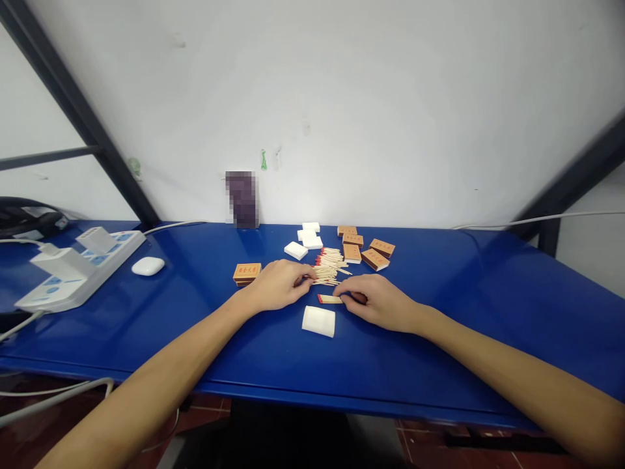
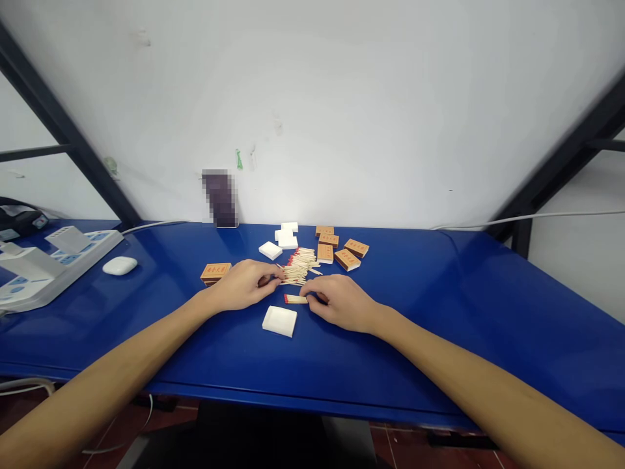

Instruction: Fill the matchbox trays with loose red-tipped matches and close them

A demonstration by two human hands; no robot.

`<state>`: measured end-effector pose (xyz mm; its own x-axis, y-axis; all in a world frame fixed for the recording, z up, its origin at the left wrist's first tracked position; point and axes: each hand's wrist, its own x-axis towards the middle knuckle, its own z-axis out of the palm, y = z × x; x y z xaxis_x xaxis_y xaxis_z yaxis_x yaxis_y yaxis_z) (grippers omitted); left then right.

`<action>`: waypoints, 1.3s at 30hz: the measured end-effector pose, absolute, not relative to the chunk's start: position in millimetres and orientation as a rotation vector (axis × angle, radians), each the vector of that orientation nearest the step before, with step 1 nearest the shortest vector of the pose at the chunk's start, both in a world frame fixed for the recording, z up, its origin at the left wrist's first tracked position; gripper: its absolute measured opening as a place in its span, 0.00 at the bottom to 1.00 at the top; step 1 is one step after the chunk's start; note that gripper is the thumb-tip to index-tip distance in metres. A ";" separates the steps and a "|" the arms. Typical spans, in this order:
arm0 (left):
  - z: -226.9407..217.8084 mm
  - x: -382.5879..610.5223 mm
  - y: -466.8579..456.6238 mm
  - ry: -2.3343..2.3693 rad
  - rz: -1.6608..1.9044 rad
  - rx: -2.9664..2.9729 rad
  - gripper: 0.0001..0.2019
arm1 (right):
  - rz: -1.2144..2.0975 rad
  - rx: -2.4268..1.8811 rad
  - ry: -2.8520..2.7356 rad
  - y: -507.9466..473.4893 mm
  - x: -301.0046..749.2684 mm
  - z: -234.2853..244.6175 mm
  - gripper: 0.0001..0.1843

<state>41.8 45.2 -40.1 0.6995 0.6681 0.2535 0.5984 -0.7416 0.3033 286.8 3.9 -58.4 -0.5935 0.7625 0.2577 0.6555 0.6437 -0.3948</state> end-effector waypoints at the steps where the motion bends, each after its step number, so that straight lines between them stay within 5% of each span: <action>1: -40.1 41.3 46.0 1.039 0.523 2.723 0.11 | 0.362 -1.108 -2.466 3.7 286.9 -58.3 0.11; 20: -29.9 49.3 26.7 0.681 0.407 2.623 0.08 | 0.363 -1.063 -2.501 3.5 286.7 -57.1 0.12; 29: -34.0 60.1 18.8 0.616 0.415 2.620 0.15 | 0.358 -1.056 -2.511 3.8 286.2 -56.6 0.11; 39: -39.5 50.0 39.4 1.097 0.671 2.675 0.10 | 0.334 -1.113 -2.449 3.0 286.3 -57.4 0.12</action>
